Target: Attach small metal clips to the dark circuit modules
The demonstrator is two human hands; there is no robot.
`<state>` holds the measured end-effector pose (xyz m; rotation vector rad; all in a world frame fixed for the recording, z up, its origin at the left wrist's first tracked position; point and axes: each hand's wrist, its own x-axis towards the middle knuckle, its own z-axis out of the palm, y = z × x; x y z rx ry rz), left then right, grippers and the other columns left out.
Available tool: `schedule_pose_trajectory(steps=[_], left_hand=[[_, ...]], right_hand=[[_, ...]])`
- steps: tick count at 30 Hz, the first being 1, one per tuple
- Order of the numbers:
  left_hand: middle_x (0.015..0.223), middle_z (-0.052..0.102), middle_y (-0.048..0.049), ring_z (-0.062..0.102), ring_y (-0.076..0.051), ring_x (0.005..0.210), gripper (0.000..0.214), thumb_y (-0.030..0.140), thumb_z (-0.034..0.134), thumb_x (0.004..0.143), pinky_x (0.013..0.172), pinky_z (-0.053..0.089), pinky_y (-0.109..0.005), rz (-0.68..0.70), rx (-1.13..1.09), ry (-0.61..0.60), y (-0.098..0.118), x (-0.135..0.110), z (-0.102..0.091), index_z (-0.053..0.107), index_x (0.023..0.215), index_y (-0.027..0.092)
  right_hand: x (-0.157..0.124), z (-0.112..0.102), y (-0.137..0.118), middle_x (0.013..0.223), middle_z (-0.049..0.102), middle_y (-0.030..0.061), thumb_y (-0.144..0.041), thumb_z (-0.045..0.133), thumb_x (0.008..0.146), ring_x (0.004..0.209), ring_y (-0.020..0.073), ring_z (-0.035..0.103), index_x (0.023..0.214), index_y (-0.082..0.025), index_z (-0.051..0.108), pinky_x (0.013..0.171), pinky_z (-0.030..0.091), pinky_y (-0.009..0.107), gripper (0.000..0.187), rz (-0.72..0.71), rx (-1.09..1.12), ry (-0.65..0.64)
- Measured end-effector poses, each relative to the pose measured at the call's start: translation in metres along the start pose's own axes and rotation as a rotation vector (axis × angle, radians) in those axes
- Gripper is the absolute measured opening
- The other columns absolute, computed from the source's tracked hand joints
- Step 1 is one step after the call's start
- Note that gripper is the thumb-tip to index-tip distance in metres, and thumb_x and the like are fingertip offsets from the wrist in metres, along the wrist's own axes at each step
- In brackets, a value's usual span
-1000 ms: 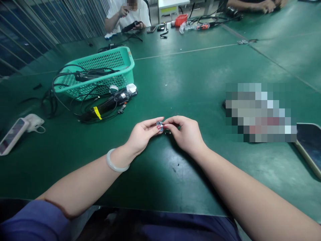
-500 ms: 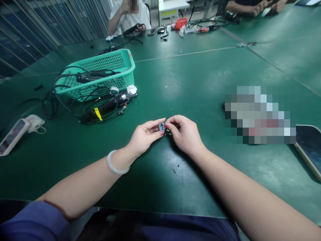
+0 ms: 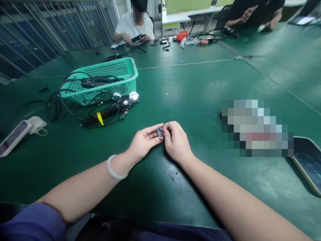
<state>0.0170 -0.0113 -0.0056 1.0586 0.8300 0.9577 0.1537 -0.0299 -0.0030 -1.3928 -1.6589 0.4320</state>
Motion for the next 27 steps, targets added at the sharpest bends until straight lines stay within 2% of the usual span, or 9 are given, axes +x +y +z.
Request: schedule_pose_trajectory(steps=[5, 11, 16, 27], left_hand=[[0.108, 0.070, -0.0089, 0.066, -0.021, 0.099, 0.041, 0.016, 0.074, 0.064, 0.099, 0.046, -0.040, 0.027, -0.005, 0.023, 0.000, 0.000, -0.001, 0.068, 0.105, 0.016], [0.103, 0.072, -0.0095, 0.067, -0.020, 0.096, 0.040, 0.013, 0.074, 0.063, 0.096, 0.048, -0.041, 0.006, -0.015, 0.059, 0.000, 0.002, -0.001, 0.069, 0.103, 0.015], [0.102, 0.072, -0.0087, 0.066, -0.020, 0.095, 0.046, 0.008, 0.074, 0.061, 0.095, 0.048, -0.040, -0.030, -0.027, 0.027, 0.000, 0.002, 0.000, 0.067, 0.106, 0.016], [0.095, 0.072, -0.0072, 0.067, -0.016, 0.088, 0.044, 0.012, 0.074, 0.063, 0.092, 0.050, -0.036, -0.026, -0.009, -0.004, 0.000, 0.001, -0.002, 0.066, 0.106, 0.015]], right_hand=[[-0.001, 0.000, -0.001, 0.074, 0.053, 0.0020, -0.020, 0.044, 0.087, 0.068, 0.0149, 0.050, 0.076, -0.021, 0.045, 0.062, 0.041, 0.029, 0.011, -0.031, 0.018, -0.033], [0.002, -0.004, 0.009, 0.074, 0.056, 0.0012, -0.026, 0.049, 0.087, 0.066, 0.0143, 0.050, 0.078, -0.021, 0.052, 0.062, 0.041, 0.029, 0.011, 0.010, 0.071, -0.115], [0.004, -0.007, 0.010, 0.072, 0.056, 0.0007, -0.026, 0.050, 0.086, 0.063, 0.0136, 0.049, 0.077, -0.021, 0.052, 0.060, 0.040, 0.029, 0.011, 0.004, 0.072, -0.112], [0.004, -0.007, 0.008, 0.075, 0.055, 0.0018, -0.023, 0.046, 0.087, 0.068, 0.0153, 0.050, 0.077, -0.022, 0.046, 0.064, 0.041, 0.030, 0.010, -0.023, 0.034, -0.153]])
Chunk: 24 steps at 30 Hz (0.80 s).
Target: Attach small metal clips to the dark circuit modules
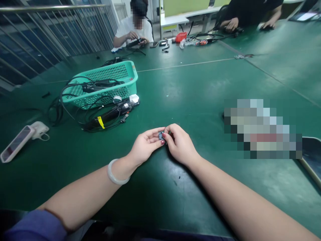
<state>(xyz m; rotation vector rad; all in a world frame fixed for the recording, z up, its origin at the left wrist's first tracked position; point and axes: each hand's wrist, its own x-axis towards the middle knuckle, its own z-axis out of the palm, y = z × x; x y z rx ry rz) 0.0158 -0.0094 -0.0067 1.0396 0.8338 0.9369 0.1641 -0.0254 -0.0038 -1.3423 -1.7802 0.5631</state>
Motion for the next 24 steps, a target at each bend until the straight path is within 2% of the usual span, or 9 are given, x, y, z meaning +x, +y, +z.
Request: schedule_pose_trajectory(steps=[16, 24], left_hand=[[0.086, 0.070, -0.0044, 0.066, -0.014, 0.080, 0.042, 0.015, 0.075, 0.062, 0.084, 0.052, -0.032, 0.059, 0.024, 0.004, 0.002, -0.002, 0.003, 0.065, 0.103, 0.015], [0.076, 0.069, -0.0024, 0.066, -0.014, 0.074, 0.038, 0.018, 0.075, 0.063, 0.080, 0.052, -0.032, 0.048, 0.065, 0.018, 0.006, -0.004, 0.003, 0.061, 0.099, 0.014]], right_hand=[[-0.001, -0.009, -0.001, 0.079, 0.054, 0.0026, -0.016, 0.046, 0.085, 0.070, 0.0154, 0.049, 0.079, -0.022, 0.045, 0.065, 0.042, 0.030, 0.008, -0.147, -0.018, -0.010], [-0.001, -0.013, 0.000, 0.077, 0.056, 0.0025, -0.019, 0.050, 0.085, 0.068, 0.0153, 0.050, 0.075, -0.022, 0.048, 0.063, 0.042, 0.030, 0.010, -0.113, 0.028, -0.033]])
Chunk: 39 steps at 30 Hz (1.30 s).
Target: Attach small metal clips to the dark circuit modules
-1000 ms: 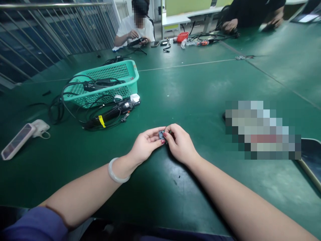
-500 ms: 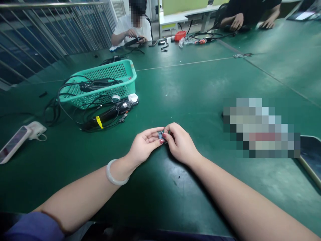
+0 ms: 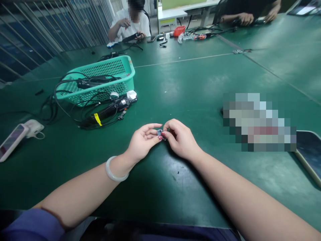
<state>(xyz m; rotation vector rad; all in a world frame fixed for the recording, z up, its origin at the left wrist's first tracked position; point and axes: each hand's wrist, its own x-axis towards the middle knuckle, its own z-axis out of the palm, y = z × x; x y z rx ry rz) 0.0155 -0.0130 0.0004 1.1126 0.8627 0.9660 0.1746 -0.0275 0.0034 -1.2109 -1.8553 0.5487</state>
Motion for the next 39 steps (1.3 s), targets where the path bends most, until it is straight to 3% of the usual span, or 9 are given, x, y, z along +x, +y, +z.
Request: schedule_pose_trajectory(steps=[10, 15, 17, 22, 30, 39], left_hand=[[0.070, 0.067, -0.0011, 0.066, -0.012, 0.070, 0.030, 0.015, 0.073, 0.065, 0.076, 0.052, -0.028, 0.005, 0.042, -0.021, 0.007, 0.000, 0.001, 0.060, 0.092, 0.013], [0.065, 0.065, 0.0007, 0.067, -0.014, 0.070, 0.033, 0.012, 0.071, 0.064, 0.077, 0.051, -0.031, -0.013, -0.073, 0.071, 0.009, 0.004, -0.004, 0.061, 0.095, 0.014], [0.068, 0.066, -0.0005, 0.067, -0.014, 0.071, 0.032, 0.013, 0.070, 0.066, 0.078, 0.051, -0.031, -0.019, -0.108, 0.107, 0.007, 0.007, -0.006, 0.063, 0.096, 0.014], [0.084, 0.069, -0.0042, 0.067, -0.013, 0.079, 0.031, 0.010, 0.067, 0.069, 0.085, 0.050, -0.033, -0.088, -0.183, 0.194, 0.002, 0.011, -0.009, 0.065, 0.100, 0.015], [0.092, 0.069, -0.0074, 0.068, -0.014, 0.081, 0.023, 0.006, 0.055, 0.078, 0.093, 0.049, -0.036, -0.132, -0.211, 0.225, 0.004, 0.010, -0.007, 0.062, 0.099, 0.012], [0.087, 0.069, -0.0052, 0.067, -0.013, 0.081, 0.023, 0.015, 0.069, 0.071, 0.084, 0.050, -0.032, -0.123, -0.177, 0.116, 0.002, 0.006, -0.004, 0.057, 0.091, 0.014]], right_hand=[[0.000, 0.002, 0.000, 0.071, 0.059, 0.0012, -0.023, 0.054, 0.083, 0.062, 0.0135, 0.051, 0.076, -0.021, 0.054, 0.058, 0.041, 0.028, 0.007, 0.054, -0.030, 0.035], [0.003, -0.008, 0.014, 0.065, 0.060, -0.0006, -0.028, 0.057, 0.080, 0.055, 0.0124, 0.050, 0.077, -0.021, 0.061, 0.054, 0.041, 0.027, 0.008, 0.221, -0.080, 0.151], [0.003, -0.012, 0.022, 0.065, 0.061, -0.0004, -0.028, 0.059, 0.078, 0.054, 0.0130, 0.051, 0.075, -0.022, 0.064, 0.054, 0.042, 0.028, 0.008, 0.267, -0.135, 0.102], [0.000, -0.009, 0.026, 0.075, 0.064, 0.0019, -0.029, 0.063, 0.076, 0.065, 0.0160, 0.057, 0.073, -0.022, 0.068, 0.060, 0.044, 0.030, 0.009, 0.167, -0.279, -0.114], [0.000, 0.002, 0.020, 0.078, 0.063, 0.0051, -0.021, 0.051, 0.083, 0.073, 0.0187, 0.057, 0.071, -0.019, 0.063, 0.065, 0.042, 0.032, 0.017, 0.166, -0.433, -0.177], [-0.004, -0.005, -0.005, 0.073, 0.062, 0.0024, -0.022, 0.054, 0.083, 0.064, 0.0150, 0.053, 0.072, -0.022, 0.059, 0.057, 0.041, 0.030, 0.012, 0.092, -0.085, 0.143]])
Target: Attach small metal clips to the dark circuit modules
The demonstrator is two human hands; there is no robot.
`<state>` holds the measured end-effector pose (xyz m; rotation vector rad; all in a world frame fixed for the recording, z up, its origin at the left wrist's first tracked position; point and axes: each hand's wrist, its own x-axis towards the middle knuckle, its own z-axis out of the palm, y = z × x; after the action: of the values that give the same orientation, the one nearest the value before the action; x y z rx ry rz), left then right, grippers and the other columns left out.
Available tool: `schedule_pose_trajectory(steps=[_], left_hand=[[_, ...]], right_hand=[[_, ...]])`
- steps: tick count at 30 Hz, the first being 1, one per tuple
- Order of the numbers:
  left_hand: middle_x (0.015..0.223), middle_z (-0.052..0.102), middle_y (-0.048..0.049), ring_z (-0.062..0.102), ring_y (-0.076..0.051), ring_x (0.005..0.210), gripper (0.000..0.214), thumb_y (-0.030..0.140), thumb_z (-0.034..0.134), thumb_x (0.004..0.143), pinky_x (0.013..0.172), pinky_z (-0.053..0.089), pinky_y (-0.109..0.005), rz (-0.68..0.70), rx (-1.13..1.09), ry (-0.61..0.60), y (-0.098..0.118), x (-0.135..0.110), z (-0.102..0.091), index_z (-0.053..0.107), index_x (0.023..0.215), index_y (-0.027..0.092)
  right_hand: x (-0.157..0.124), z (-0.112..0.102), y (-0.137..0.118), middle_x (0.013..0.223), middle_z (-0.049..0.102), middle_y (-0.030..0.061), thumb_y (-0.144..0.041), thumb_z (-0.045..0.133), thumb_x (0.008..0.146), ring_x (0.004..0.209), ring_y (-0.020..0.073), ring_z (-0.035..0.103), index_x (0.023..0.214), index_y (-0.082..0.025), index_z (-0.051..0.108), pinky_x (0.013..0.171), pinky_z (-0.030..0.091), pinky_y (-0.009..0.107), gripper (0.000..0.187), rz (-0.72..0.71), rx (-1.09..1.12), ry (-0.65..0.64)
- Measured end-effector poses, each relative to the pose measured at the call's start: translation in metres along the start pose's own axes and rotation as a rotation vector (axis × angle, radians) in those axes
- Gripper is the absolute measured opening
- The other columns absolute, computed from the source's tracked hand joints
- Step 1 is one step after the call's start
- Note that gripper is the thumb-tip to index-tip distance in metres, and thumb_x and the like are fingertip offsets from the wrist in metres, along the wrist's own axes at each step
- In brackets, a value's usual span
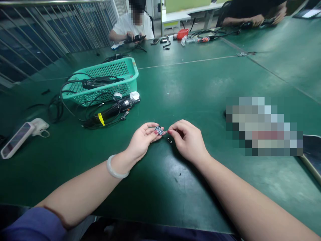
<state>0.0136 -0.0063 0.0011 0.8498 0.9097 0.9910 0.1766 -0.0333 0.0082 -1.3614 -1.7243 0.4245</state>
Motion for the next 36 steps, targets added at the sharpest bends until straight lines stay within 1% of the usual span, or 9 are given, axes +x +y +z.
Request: schedule_pose_trajectory(steps=[5, 8, 14, 19, 23, 24, 28, 32, 36], left_hand=[[0.075, 0.066, -0.0012, 0.063, -0.010, 0.072, 0.029, 0.021, 0.076, 0.064, 0.077, 0.051, -0.029, 0.063, 0.072, -0.067, -0.003, -0.003, 0.001, 0.058, 0.085, 0.014], [0.074, 0.066, -0.0007, 0.063, -0.010, 0.071, 0.030, 0.020, 0.078, 0.061, 0.077, 0.051, -0.029, 0.100, 0.105, -0.076, -0.003, -0.004, 0.002, 0.057, 0.082, 0.014], [0.074, 0.066, 0.0002, 0.064, -0.010, 0.073, 0.029, 0.018, 0.078, 0.060, 0.078, 0.050, -0.029, 0.134, 0.112, -0.059, -0.003, -0.005, 0.003, 0.055, 0.077, 0.014], [0.074, 0.066, 0.0001, 0.064, -0.011, 0.073, 0.030, 0.016, 0.079, 0.058, 0.078, 0.050, -0.029, 0.121, 0.070, -0.036, -0.004, -0.004, 0.002, 0.055, 0.075, 0.014], [0.079, 0.069, -0.0025, 0.066, -0.013, 0.077, 0.024, 0.018, 0.074, 0.066, 0.079, 0.050, -0.030, 0.093, -0.053, 0.045, -0.001, -0.001, -0.001, 0.055, 0.080, 0.013], [0.079, 0.069, -0.0024, 0.067, -0.013, 0.078, 0.022, 0.018, 0.072, 0.069, 0.080, 0.050, -0.030, 0.093, -0.093, 0.073, 0.001, 0.000, -0.002, 0.054, 0.082, 0.014], [0.080, 0.068, -0.0013, 0.068, -0.012, 0.079, 0.014, 0.013, 0.065, 0.075, 0.082, 0.050, -0.029, 0.111, -0.179, 0.147, 0.004, 0.002, -0.004, 0.054, 0.083, 0.014], [0.081, 0.069, -0.0030, 0.067, -0.012, 0.079, 0.012, 0.012, 0.064, 0.076, 0.080, 0.050, -0.029, 0.128, -0.099, 0.170, 0.001, 0.002, -0.002, 0.054, 0.082, 0.013], [0.091, 0.069, -0.0064, 0.066, -0.011, 0.082, 0.014, 0.009, 0.066, 0.073, 0.081, 0.050, -0.029, 0.113, -0.008, 0.159, -0.003, 0.002, -0.001, 0.054, 0.080, 0.012]], right_hand=[[-0.003, 0.004, -0.012, 0.072, 0.061, 0.0028, -0.025, 0.057, 0.083, 0.060, 0.0137, 0.051, 0.071, -0.022, 0.061, 0.054, 0.042, 0.029, 0.013, -0.026, 0.033, 0.044], [-0.004, 0.005, -0.013, 0.072, 0.061, 0.0029, -0.026, 0.058, 0.082, 0.060, 0.0136, 0.052, 0.071, -0.021, 0.063, 0.054, 0.043, 0.030, 0.012, -0.040, 0.013, 0.078], [-0.006, 0.005, -0.013, 0.074, 0.063, 0.0032, -0.027, 0.059, 0.082, 0.063, 0.0144, 0.056, 0.077, -0.023, 0.069, 0.055, 0.045, 0.030, 0.012, -0.088, -0.088, 0.093], [-0.006, 0.003, -0.014, 0.076, 0.065, 0.0040, -0.027, 0.058, 0.083, 0.070, 0.0165, 0.061, 0.079, -0.023, 0.072, 0.060, 0.047, 0.031, 0.015, -0.130, -0.110, 0.101], [-0.001, -0.001, -0.003, 0.080, 0.067, 0.0037, -0.028, 0.054, 0.086, 0.071, 0.0163, 0.061, 0.086, -0.024, 0.073, 0.064, 0.048, 0.031, 0.019, -0.030, -0.081, 0.132], [0.001, 0.000, 0.001, 0.080, 0.067, 0.0035, -0.028, 0.054, 0.086, 0.072, 0.0162, 0.062, 0.085, -0.023, 0.073, 0.065, 0.048, 0.031, 0.020, 0.007, -0.092, 0.124], [0.008, 0.010, 0.016, 0.087, 0.068, 0.0034, -0.029, 0.059, 0.082, 0.079, 0.0174, 0.062, 0.087, -0.022, 0.072, 0.070, 0.048, 0.031, 0.016, 0.084, -0.208, -0.102], [0.015, 0.022, 0.017, 0.087, 0.068, 0.0044, -0.029, 0.060, 0.082, 0.084, 0.0201, 0.060, 0.082, -0.020, 0.071, 0.076, 0.047, 0.032, 0.014, 0.051, -0.365, -0.221], [0.018, 0.027, 0.018, 0.084, 0.066, 0.0059, -0.025, 0.052, 0.086, 0.082, 0.0214, 0.058, 0.077, -0.019, 0.068, 0.074, 0.045, 0.033, 0.020, -0.018, -0.503, -0.260]])
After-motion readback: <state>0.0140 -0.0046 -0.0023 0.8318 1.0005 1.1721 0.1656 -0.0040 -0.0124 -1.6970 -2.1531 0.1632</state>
